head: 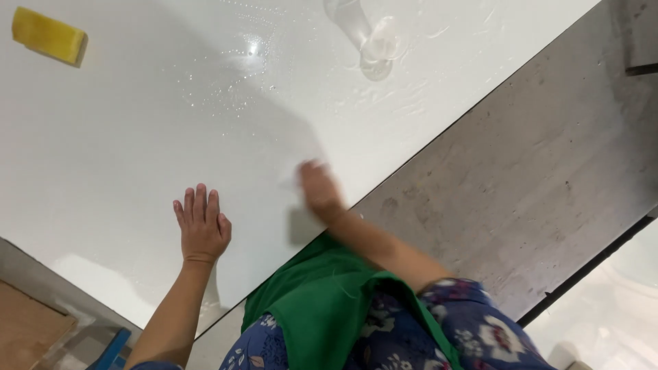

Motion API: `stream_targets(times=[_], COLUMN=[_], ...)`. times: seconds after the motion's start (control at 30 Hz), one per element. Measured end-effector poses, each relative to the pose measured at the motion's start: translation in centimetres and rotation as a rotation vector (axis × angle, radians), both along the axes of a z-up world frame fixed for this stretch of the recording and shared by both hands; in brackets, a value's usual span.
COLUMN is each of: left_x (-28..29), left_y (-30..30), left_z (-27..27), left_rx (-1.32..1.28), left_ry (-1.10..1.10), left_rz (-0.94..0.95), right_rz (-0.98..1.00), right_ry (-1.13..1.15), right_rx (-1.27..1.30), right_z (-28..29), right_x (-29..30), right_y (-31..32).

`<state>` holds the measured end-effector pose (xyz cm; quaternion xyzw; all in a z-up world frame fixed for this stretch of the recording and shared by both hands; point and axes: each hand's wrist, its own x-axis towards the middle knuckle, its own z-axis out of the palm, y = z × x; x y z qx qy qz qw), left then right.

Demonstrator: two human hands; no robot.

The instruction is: Cleaning a large preparation table in a bakery using a sponge, water, and a scraper.

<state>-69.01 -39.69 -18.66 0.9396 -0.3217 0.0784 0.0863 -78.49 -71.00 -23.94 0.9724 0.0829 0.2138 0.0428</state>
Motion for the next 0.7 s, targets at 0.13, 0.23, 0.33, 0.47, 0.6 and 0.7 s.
stream_targets(times=[0.13, 0.23, 0.33, 0.47, 0.6, 0.7], left_x=[-0.2, -0.6, -0.2, 1.0, 5.4, 10.1], left_y=[0.4, 0.2, 0.1, -2.1, -9.3, -19.5], left_z=[-0.3, 0.2, 0.6, 1.7, 3.7, 7.2], left_rx=[-0.015, -0.004, -0.007, 0.047, -0.055, -0.359], left_ry=[-0.008, 0.007, -0.003, -0.061, -0.11, -0.079], left_rz=[0.015, 0.026, 0.032, 0.104, 0.228, 0.092], right_rz=[0.138, -0.039, -0.274, -0.594, -0.551, -0.201], right_ry=[0.226, 0.614, 0.435, 0.415, 0.64, 0.5], right_rx=[0.079, 0.386, -0.128, 0.008, -0.036, 0.016], right_z=[5.9, 0.6, -3.7, -0.6, -3.0, 1.5], right_x=[3.8, 4.8, 5.6, 7.1, 5.0, 1.1], right_y=[9.1, 1.4, -15.4, -30.2, -17.5, -7.4])
